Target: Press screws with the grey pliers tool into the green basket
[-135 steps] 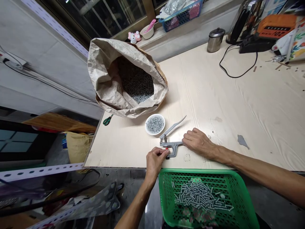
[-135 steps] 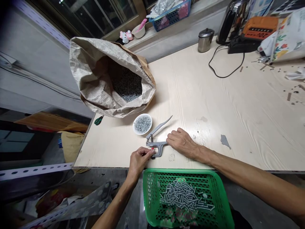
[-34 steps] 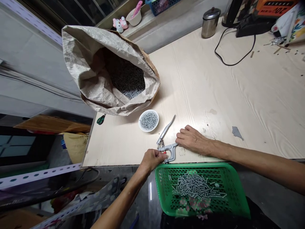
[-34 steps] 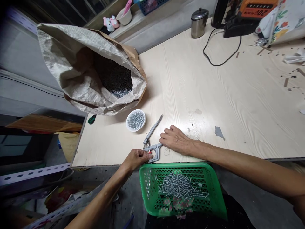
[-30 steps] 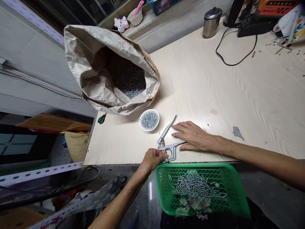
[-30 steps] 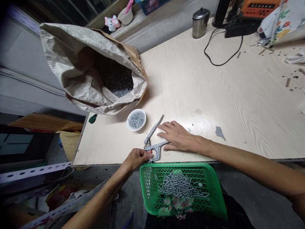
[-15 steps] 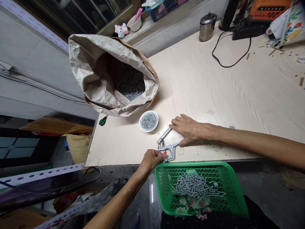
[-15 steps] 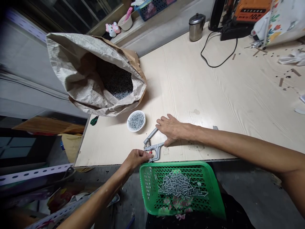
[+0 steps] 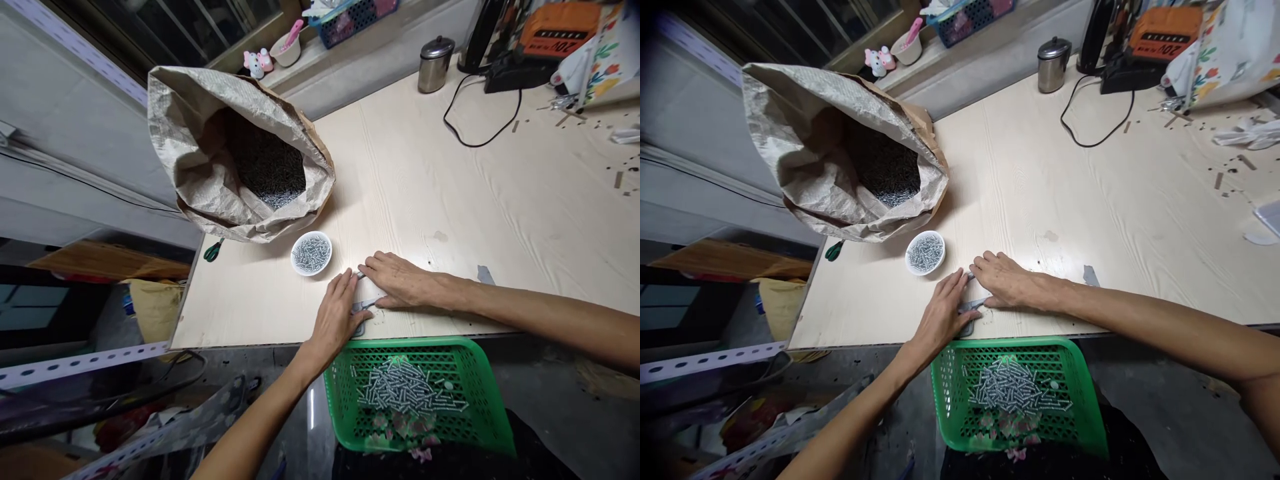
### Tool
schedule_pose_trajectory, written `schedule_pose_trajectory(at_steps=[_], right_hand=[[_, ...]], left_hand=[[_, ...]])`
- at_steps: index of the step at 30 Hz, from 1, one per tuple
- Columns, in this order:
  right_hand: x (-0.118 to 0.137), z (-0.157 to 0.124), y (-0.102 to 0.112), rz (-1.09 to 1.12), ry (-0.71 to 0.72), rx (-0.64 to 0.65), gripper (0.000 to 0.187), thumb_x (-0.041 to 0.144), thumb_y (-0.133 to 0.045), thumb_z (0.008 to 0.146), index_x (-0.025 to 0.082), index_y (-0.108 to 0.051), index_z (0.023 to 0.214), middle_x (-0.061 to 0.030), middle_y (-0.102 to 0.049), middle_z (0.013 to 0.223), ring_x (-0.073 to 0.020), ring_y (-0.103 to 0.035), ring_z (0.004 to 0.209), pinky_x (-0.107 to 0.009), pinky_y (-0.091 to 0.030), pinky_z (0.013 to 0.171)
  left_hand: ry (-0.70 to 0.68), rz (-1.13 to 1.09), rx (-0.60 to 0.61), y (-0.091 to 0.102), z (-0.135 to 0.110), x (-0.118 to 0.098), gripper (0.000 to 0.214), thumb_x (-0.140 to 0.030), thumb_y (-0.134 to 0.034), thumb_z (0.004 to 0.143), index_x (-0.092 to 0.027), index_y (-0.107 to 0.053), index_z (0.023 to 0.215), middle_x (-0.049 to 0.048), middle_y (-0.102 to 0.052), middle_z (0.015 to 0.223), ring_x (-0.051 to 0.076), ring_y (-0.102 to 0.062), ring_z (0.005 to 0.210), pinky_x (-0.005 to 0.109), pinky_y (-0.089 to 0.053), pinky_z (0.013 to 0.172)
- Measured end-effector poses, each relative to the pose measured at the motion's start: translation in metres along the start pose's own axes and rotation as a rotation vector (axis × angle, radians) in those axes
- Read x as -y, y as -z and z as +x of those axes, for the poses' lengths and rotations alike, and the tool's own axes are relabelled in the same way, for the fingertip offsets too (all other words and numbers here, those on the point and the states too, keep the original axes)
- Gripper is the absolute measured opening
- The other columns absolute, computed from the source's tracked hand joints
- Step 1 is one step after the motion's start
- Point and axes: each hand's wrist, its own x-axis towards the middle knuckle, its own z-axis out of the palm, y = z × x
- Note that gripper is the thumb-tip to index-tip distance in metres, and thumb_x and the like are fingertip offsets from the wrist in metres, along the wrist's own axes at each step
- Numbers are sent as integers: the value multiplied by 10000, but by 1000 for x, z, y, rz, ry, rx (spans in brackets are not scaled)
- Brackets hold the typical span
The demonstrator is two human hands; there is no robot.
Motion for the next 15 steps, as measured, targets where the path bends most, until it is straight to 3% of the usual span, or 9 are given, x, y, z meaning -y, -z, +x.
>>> schedule_pose_trajectory(at_steps=[4,8,15], right_hand=[[-2,-8,-3,16,-52,-23,618,337,-779,645,93,-516,1149,-149,-568,1088,-262,-493,955,-374,-436,791],[-5,-12,-2,-95,-98,-41,589,386,-801,608,126,-564,1080,-129,-585,1034,-276,-494,932,-385,-421,753],[-6,-12,-14,-121,-48,-102,76,236,-614,849,163,-592,840,-57,-602,854,-193,-487,805,-317,-352,680]], left_hand=[[-65,114,163,-1,24,3,711,-281,-703,765,-142,-348,1365,156,-496,1315,285,-475,1147,466,-426,979],[-38,159,195,3,34,-2,754,-325,-762,708,-116,-390,1329,144,-537,1211,287,-487,1073,448,-450,928],[-40,86,107,-5,35,-4,236,-277,-629,845,-170,-587,1051,62,-600,959,223,-533,926,363,-480,799]])
